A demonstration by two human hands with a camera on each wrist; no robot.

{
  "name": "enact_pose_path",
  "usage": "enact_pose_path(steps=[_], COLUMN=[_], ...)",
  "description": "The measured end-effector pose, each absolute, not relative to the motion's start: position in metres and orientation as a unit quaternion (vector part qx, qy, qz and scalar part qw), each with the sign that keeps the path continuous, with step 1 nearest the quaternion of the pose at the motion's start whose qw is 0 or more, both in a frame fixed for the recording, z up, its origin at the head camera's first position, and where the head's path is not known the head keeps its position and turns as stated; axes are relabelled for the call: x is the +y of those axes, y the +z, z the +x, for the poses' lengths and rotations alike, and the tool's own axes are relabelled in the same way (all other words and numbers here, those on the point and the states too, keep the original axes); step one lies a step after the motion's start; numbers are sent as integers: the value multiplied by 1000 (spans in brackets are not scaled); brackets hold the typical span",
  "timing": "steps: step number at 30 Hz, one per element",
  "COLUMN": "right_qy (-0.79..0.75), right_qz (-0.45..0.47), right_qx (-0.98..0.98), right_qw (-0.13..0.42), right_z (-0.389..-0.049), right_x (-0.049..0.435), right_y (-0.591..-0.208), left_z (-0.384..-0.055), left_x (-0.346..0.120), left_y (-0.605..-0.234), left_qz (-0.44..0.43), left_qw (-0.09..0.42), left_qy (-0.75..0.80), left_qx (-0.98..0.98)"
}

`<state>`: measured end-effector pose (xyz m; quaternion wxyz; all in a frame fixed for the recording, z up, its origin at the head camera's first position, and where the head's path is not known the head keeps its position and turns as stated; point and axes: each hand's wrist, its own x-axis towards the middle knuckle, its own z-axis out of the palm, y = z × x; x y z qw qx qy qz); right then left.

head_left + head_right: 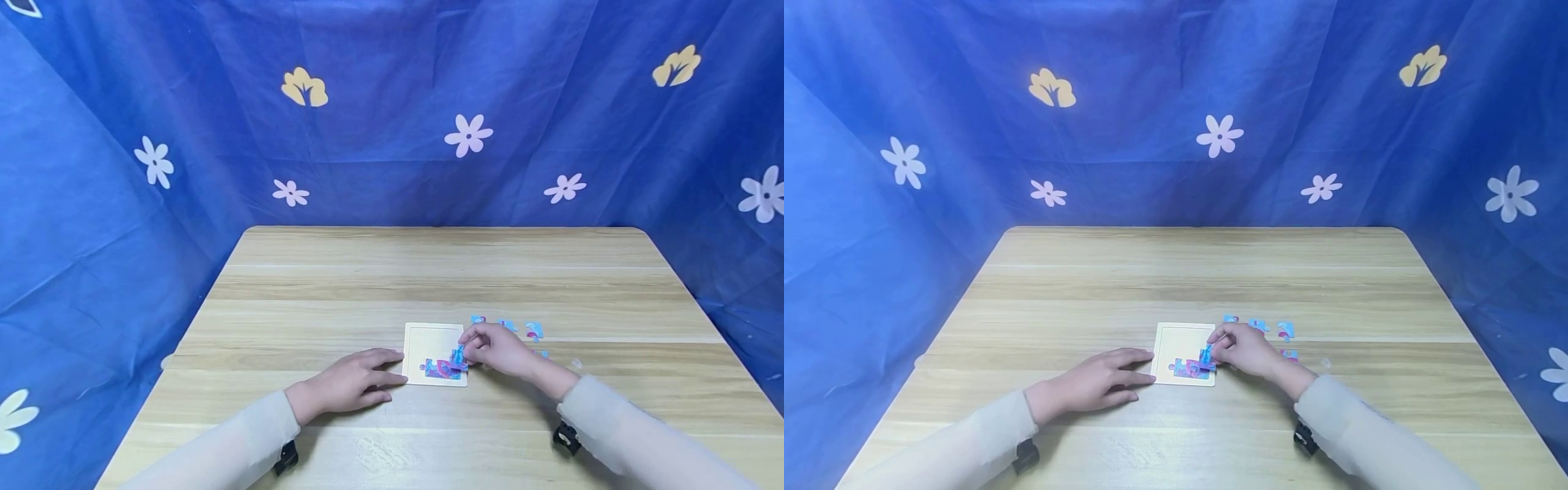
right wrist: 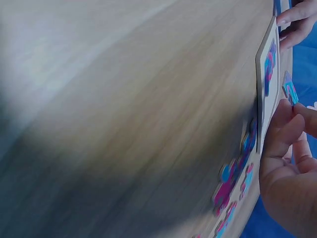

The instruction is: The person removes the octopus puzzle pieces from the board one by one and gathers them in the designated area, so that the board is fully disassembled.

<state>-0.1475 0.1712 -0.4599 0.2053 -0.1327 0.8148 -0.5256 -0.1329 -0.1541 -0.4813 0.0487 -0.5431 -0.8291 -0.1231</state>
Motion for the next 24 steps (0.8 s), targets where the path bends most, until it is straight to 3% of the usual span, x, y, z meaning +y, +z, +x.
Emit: enact_pose_path(steps=[24], right_qy=[-510], right_qz=[-137], right_qx=[817], right_qw=[233], right_z=[-127], right_x=[198], right_y=[-463], left_z=[-131], left_x=[-153], left_y=[-481], left_qz=[-542], left_qw=[51], left_qy=[-119], left_qx=[-830])
